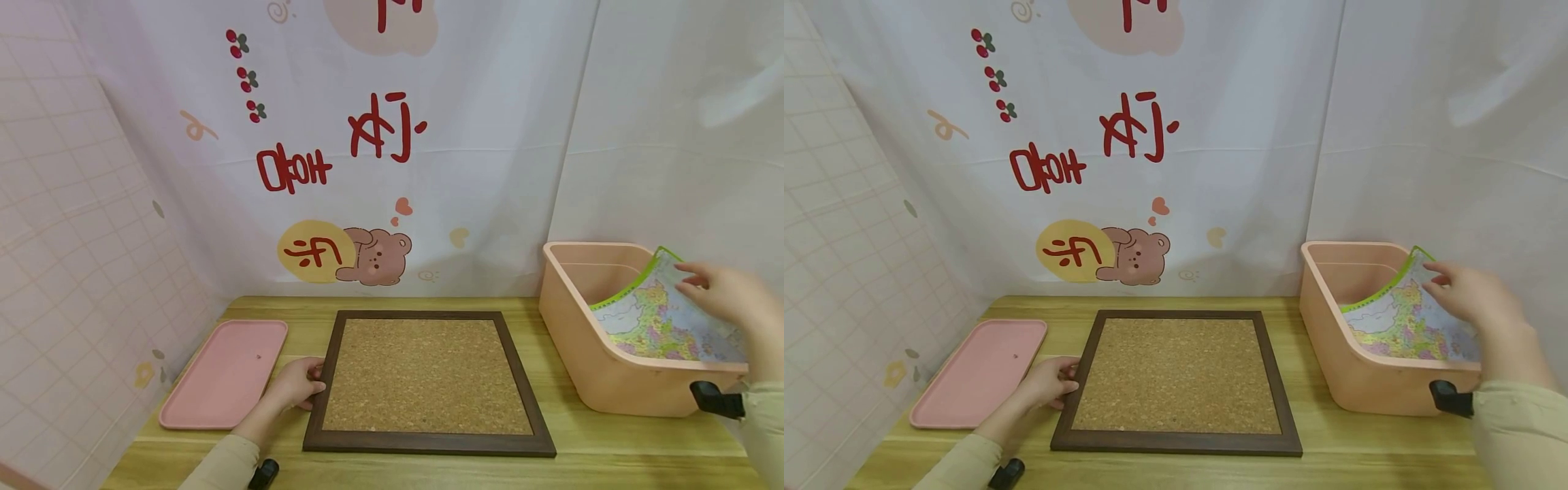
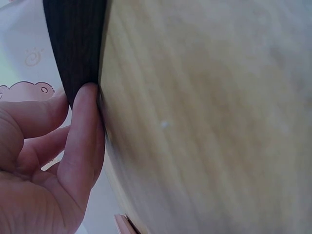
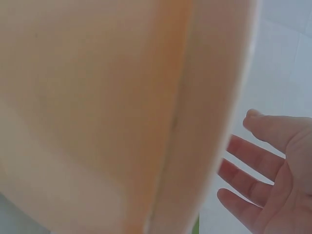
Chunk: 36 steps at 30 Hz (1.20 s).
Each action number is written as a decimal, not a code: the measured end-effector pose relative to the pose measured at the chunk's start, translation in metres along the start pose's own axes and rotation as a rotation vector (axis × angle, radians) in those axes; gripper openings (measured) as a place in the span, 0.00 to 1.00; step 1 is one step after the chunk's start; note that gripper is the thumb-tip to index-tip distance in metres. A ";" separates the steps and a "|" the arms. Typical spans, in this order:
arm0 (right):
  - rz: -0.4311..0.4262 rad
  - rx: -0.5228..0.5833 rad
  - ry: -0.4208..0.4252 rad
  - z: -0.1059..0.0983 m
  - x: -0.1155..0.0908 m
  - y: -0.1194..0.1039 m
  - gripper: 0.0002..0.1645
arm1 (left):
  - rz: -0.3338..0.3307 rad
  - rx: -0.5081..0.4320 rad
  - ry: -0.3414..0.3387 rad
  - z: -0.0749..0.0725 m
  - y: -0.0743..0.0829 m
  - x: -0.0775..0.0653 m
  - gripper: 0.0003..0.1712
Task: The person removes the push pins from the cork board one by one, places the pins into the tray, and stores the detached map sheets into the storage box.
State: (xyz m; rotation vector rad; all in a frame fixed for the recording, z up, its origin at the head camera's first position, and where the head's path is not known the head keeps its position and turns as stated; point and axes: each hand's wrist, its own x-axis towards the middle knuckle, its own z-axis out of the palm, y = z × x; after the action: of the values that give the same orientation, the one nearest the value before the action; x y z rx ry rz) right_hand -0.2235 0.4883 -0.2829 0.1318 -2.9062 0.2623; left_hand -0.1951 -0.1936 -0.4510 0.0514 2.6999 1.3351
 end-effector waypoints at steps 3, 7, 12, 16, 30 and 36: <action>0.005 0.005 0.003 0.000 -0.001 -0.003 0.28 | -0.004 0.000 -0.003 0.000 0.000 0.000 0.30; -0.001 0.006 0.007 -0.001 -0.002 -0.007 0.28 | -0.004 0.002 -0.006 0.000 0.001 0.000 0.30; -0.015 0.014 0.020 -0.002 -0.005 -0.015 0.29 | -0.005 0.001 -0.003 0.000 0.001 0.001 0.30; -0.034 0.027 0.038 -0.001 -0.006 -0.023 0.29 | -0.004 0.005 -0.003 0.000 0.000 0.001 0.30; -0.072 0.059 0.010 0.005 -0.009 -0.057 0.32 | -0.009 0.001 -0.007 0.001 -0.001 0.001 0.30; -0.124 0.095 0.046 0.013 -0.011 -0.072 0.30 | -0.007 -0.002 -0.007 0.001 -0.001 0.001 0.30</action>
State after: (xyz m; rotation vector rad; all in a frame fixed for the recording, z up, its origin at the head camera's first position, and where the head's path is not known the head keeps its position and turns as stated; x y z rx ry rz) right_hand -0.2077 0.4161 -0.2860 0.3163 -2.8269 0.3769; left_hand -0.1957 -0.1939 -0.4525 0.0455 2.6903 1.3338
